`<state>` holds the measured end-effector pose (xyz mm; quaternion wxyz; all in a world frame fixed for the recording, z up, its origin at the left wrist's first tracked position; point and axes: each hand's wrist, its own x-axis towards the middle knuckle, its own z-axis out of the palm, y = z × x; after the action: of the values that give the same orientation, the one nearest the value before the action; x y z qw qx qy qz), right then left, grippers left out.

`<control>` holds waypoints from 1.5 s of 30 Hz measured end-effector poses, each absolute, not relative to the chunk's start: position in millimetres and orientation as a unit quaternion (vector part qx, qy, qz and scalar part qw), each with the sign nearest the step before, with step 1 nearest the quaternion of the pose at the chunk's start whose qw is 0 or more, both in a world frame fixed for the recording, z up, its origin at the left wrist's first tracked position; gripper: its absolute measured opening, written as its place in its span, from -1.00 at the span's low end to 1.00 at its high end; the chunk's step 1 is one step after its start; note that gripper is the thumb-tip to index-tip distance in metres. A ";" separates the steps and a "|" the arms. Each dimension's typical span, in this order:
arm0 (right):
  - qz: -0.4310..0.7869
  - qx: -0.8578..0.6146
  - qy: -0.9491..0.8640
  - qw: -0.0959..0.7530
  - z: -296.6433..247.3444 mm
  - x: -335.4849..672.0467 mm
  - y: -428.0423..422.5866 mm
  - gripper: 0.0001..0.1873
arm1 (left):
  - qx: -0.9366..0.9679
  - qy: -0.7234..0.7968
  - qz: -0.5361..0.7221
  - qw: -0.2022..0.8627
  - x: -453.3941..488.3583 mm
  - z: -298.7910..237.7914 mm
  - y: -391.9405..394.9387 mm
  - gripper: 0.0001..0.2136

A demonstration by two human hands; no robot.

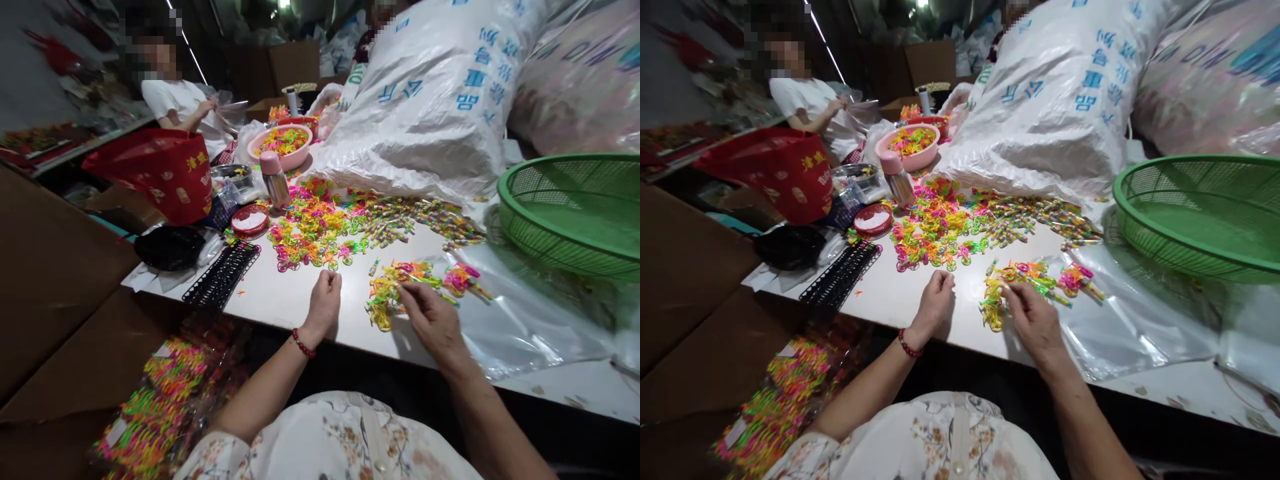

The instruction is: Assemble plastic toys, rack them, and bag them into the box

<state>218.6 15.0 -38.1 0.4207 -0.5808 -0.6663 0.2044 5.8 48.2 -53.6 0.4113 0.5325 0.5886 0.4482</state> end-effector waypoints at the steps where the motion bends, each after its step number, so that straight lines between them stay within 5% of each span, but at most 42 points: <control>1: 0.118 -0.595 -0.684 0.406 -37.6 232.9 21.3 -0.76 | 0.562 0.601 0.442 0.357 0.5 -51.8 56.5 -0.92; 5: -0.063 -0.603 -0.713 0.351 -39.6 250.8 35.6 -0.66 | 0.695 0.615 0.350 0.126 -22.4 -53.4 91.2 -0.75; 12: 0.088 -0.463 -0.816 0.335 -62.8 134.4 14.9 -0.55 | 0.756 0.615 0.225 0.027 -41.8 -62.7 123.7 -0.80; 17: 0.139 -0.464 -0.829 0.282 -89.3 105.0 16.3 -0.44 | 0.748 0.572 0.321 0.102 -57.5 -51.1 117.9 -0.76; 23: 0.115 -0.463 -0.831 0.284 -102.4 121.2 19.1 -0.67 | 0.636 0.551 0.474 0.258 -75.9 -64.9 71.8 -0.79; 29: 0.073 -0.466 -0.842 0.260 -88.1 123.0 17.9 -0.78 | 0.526 0.701 0.451 0.167 -74.2 -75.2 47.8 -0.90; 36: 0.098 -0.466 -0.845 0.243 -69.0 111.7 7.1 -0.78 | 0.535 0.748 0.361 0.157 -48.3 -52.3 100.6 -0.65; 45: 0.271 -0.466 -0.775 0.329 -63.8 136.7 6.4 -0.70 | 0.390 0.689 0.487 0.368 -55.5 -74.1 93.3 -0.80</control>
<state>136.7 6.4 -63.8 0.3295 -0.4657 -0.7755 0.2706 -55.5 93.3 -74.1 0.3681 0.3901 0.6890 0.4875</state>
